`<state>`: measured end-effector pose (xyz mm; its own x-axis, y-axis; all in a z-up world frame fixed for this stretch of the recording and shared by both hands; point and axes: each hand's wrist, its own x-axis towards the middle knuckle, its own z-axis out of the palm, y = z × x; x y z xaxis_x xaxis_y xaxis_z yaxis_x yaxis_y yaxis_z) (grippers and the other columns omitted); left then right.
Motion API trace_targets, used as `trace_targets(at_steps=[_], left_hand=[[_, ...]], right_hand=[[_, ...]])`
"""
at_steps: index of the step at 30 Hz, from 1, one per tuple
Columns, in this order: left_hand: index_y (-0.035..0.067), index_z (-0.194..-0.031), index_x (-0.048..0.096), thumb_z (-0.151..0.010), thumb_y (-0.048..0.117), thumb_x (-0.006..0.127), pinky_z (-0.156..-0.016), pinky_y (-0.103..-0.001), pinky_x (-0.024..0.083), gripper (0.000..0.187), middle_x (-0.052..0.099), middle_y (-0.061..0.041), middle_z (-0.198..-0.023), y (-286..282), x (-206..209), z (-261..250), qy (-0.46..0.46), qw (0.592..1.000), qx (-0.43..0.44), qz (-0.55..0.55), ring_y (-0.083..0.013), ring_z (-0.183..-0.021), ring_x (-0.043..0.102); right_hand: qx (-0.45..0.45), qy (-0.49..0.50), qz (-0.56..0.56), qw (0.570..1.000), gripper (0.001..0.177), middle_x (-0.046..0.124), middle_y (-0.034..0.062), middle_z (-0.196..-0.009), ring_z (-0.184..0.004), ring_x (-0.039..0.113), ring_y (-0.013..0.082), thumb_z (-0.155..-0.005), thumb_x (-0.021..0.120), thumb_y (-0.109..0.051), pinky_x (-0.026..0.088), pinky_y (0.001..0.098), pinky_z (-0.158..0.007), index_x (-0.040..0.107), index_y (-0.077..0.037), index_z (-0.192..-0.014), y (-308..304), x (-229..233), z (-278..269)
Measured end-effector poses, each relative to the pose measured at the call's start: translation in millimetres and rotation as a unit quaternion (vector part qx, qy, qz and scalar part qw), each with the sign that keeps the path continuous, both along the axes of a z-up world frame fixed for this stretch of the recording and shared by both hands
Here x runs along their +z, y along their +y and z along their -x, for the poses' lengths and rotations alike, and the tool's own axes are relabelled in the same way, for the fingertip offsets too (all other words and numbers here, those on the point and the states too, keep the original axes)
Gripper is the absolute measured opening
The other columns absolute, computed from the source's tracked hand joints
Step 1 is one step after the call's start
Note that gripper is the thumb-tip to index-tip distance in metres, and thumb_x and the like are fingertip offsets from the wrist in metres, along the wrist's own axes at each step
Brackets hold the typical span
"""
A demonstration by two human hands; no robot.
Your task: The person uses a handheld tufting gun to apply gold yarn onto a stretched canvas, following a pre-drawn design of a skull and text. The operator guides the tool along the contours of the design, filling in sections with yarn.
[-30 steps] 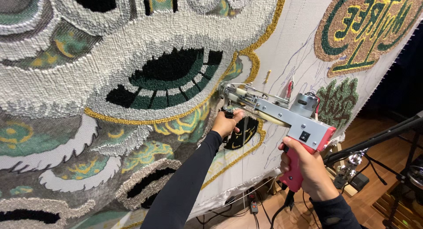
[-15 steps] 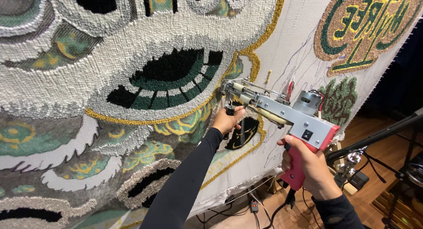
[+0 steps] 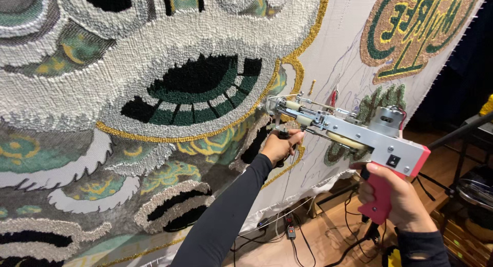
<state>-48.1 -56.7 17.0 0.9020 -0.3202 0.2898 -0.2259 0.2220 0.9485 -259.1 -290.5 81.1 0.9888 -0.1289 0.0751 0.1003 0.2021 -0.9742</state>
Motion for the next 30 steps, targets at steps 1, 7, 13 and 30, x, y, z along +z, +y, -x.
trace_targets(at_steps=[1,7,13,30], left_hand=[[-0.001,-0.111,0.077,-0.089,0.031,0.079,-0.05,-0.027,0.05,0.039,0.075,-0.007,-0.087,-3,-1,3,0.004,1.0,0.008,-0.007,-0.0109,-0.052,0.06],[-0.004,-0.104,0.076,-0.089,0.026,0.08,-0.054,-0.029,0.054,0.034,0.077,-0.009,-0.09,-21,-6,8,-0.028,0.999,0.011,-0.035,-0.0116,-0.057,0.066],[-0.003,-0.107,0.075,-0.091,0.025,0.077,-0.056,-0.03,0.059,0.032,0.078,-0.012,-0.094,-18,-23,9,-0.015,1.0,-0.005,-0.023,-0.0146,-0.062,0.068],[0.004,-0.101,0.076,-0.093,0.023,0.072,-0.046,-0.026,0.047,0.021,0.078,-0.003,-0.091,3,-33,15,0.036,0.995,0.028,-0.089,-0.0124,-0.061,0.071]], right_hand=[[-0.005,0.003,-0.002,1.0,0.029,0.05,0.0065,-0.058,-0.047,0.051,0.019,-0.087,0.067,-0.029,0.045,0.0365,-0.045,0.055,-0.007,-0.101,-2,-2,4],[-0.002,-0.019,-0.011,1.0,0.032,0.049,0.0064,-0.057,-0.046,0.05,0.0189,-0.087,0.067,-0.031,0.046,0.0371,-0.047,0.053,-0.007,-0.103,-27,-13,18],[0.018,0.0,-0.038,0.999,0.031,0.048,0.0056,-0.057,-0.046,0.047,0.0189,-0.088,0.067,-0.029,0.042,0.0364,-0.046,0.056,-0.005,-0.103,-27,-24,15],[0.025,0.029,-0.022,0.999,0.034,0.052,0.0049,-0.061,-0.046,0.044,0.0167,-0.088,0.065,-0.03,0.041,0.0341,-0.045,0.066,-0.001,-0.106,-5,-23,8]])
